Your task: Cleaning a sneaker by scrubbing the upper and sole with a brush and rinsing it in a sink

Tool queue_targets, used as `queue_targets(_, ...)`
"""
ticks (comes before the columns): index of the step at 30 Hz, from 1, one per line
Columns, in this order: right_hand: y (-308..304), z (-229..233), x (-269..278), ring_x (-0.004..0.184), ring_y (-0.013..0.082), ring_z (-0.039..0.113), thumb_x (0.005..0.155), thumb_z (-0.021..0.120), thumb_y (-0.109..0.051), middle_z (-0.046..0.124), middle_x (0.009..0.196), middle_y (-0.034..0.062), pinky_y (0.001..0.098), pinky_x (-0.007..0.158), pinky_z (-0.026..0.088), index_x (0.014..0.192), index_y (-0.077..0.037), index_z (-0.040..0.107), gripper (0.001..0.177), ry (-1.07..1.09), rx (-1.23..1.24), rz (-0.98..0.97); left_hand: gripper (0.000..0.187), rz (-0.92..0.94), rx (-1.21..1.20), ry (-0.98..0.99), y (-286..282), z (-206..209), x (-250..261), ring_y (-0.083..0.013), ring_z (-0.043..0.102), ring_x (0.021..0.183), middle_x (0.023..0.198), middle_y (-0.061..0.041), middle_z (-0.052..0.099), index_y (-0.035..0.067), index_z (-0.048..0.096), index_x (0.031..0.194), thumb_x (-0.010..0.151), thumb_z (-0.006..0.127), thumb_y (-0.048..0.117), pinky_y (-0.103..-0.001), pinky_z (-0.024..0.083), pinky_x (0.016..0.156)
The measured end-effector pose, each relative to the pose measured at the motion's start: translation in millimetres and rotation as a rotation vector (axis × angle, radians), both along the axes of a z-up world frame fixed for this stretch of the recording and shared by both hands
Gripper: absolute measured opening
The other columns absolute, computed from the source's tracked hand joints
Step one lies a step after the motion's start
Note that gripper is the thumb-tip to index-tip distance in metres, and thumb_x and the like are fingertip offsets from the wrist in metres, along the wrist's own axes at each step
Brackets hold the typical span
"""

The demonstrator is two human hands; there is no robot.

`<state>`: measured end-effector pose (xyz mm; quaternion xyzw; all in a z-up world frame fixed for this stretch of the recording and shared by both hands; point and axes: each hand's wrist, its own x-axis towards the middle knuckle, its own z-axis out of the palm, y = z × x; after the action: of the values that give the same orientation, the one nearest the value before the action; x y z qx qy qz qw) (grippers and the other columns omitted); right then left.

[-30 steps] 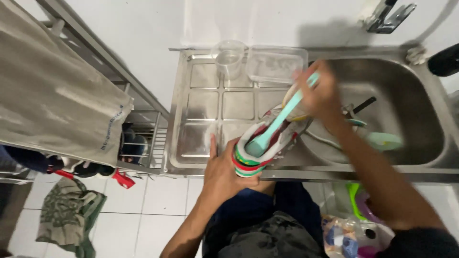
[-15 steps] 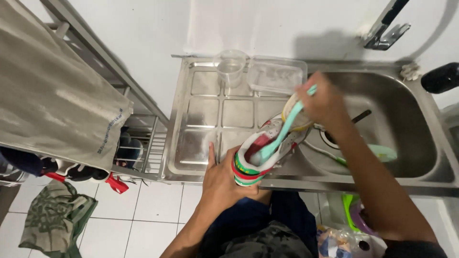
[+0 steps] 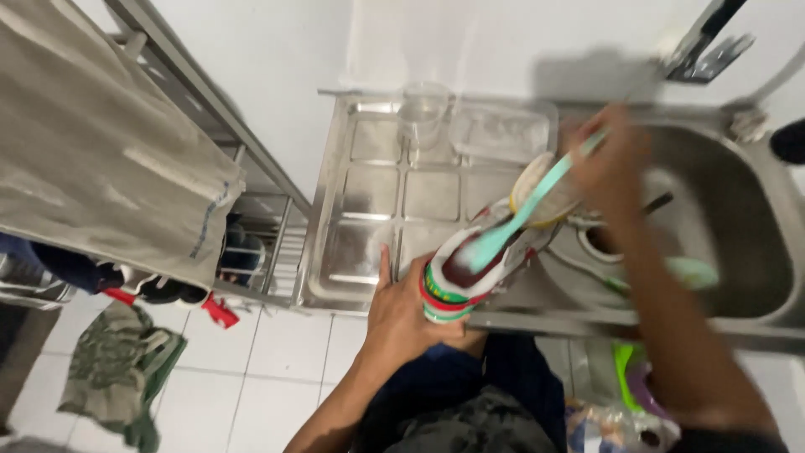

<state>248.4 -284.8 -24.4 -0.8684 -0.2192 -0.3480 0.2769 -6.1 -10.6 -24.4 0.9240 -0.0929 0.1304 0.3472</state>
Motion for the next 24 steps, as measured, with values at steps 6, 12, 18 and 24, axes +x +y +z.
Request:
queue_targets(6,23.1,82.6,-108.7,0.062,0.0116,0.049,0.106,0.053,-0.023,0.052,0.084,0.0049,0.0260,0.053,0.041,0.126,-0.012,0.040,0.026,0.862,0.320,0.356,0.091,0.013,0.031,-0.037,0.2,0.1,2.2,-0.0258,0.074,0.091,0.118,-0.003,0.070,0.005,0.051,0.135,0.059,0.083,0.043,-0.065,0.003,0.123)
queue_targets(12,-12.2,91.5,-137.5,0.052,0.0171,0.059,0.105,0.060,-0.007,0.052,0.062,0.0103,0.0302,0.052,0.061,0.114,-0.001,0.053,0.013,0.682,0.548,0.483,0.088,0.039,0.004,0.012,-2.6,5.5,-0.9,-0.0284,0.075,0.078,0.104,-0.002,0.075,0.004,0.050,0.134,0.061,0.079,0.044,-0.061,0.001,0.125)
queue_targets(18,-24.7,72.3,-124.4,0.082,0.0247,0.070,0.104,0.069,-0.018,0.063,0.100,0.0178,0.0303,0.075,0.061,0.116,0.004,0.055,0.029,0.237,0.467,0.473,0.095,0.085,-0.058,-0.018,-14.2,8.0,-9.1,-0.0218,0.076,0.092,0.106,0.000,0.078,0.007,0.048,0.140,0.058,0.085,0.037,-0.059,0.005,0.125)
queue_targets(24,9.8,105.0,-160.6,0.106,0.0240,0.078,0.090,0.077,-0.044,0.067,0.118,0.0064,0.0351,0.095,0.075,0.108,-0.011,0.065,0.040,0.142,0.655,0.707,0.096,0.166,-0.084,-0.163,-29.2,7.1,-14.9,-0.0144,0.075,0.104,0.122,0.002,0.074,0.008,0.046,0.145,0.065,0.089,0.038,-0.051,0.023,0.125)
